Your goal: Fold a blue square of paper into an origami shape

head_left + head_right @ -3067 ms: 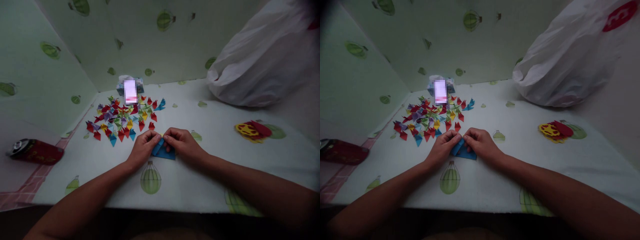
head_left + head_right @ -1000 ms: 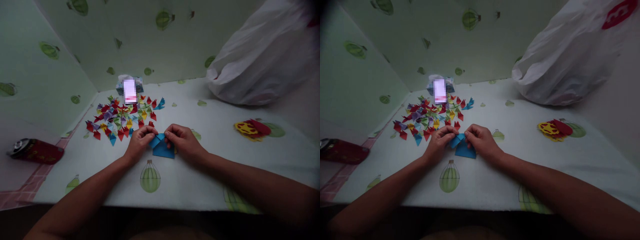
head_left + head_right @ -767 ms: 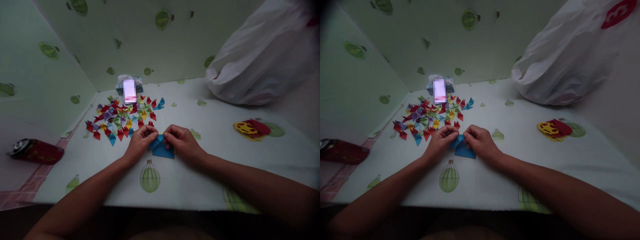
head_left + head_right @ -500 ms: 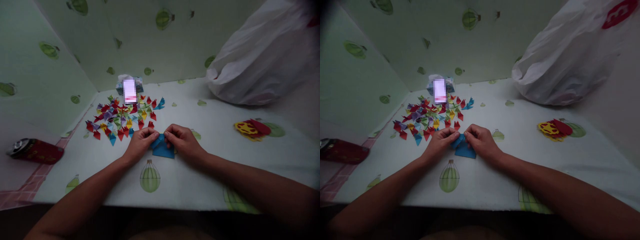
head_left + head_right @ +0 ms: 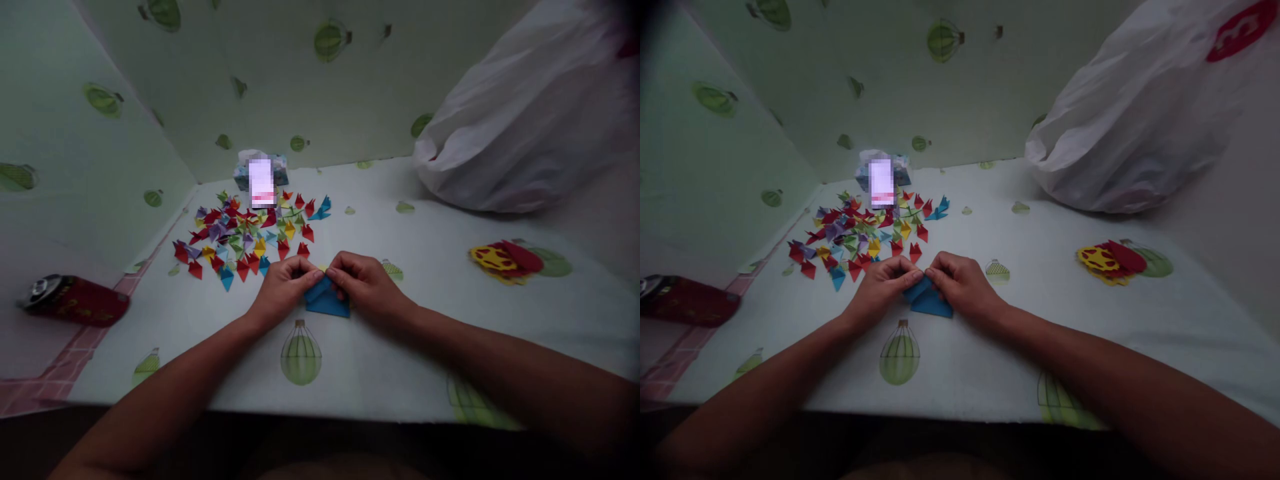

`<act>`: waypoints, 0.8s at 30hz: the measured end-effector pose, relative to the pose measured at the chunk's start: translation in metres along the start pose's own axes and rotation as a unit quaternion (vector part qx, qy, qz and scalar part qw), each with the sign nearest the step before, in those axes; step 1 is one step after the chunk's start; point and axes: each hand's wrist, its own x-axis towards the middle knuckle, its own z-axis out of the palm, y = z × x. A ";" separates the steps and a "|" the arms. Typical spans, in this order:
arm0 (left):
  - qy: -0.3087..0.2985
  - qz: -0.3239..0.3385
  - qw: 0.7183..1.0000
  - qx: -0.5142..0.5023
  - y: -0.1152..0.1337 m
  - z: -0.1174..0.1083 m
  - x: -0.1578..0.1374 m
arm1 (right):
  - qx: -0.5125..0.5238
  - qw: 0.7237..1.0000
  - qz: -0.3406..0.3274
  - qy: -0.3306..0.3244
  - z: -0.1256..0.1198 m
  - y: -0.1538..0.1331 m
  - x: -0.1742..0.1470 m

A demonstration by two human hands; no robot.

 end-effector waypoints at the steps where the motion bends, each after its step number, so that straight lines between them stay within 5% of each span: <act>1: -0.009 -0.008 1.000 -0.013 0.000 -0.001 0.001 | 0.005 1.000 0.002 0.001 0.000 -0.001 0.000; 6: -0.022 -0.014 0.997 -0.078 -0.003 -0.007 0.006 | 0.161 0.981 0.102 -0.024 -0.003 0.000 0.003; 9: -0.012 0.043 0.997 -0.057 -0.002 -0.008 0.007 | 0.305 0.937 0.160 -0.055 -0.003 0.004 0.005; 13: -0.051 0.136 0.989 0.012 0.003 -0.007 0.003 | 0.352 0.910 0.188 -0.114 0.001 0.006 0.004; 16: -0.036 0.132 0.991 0.004 0.006 -0.007 0.000 | 0.290 0.938 0.148 -0.120 0.002 0.005 0.002; 19: -0.041 0.060 0.997 -0.031 0.006 -0.007 0.001 | 0.187 0.978 0.069 -0.063 -0.001 0.004 0.002; 24: -0.075 -0.039 0.996 -0.023 0.004 -0.003 0.000 | 0.131 0.989 0.050 -0.042 -0.005 0.005 0.004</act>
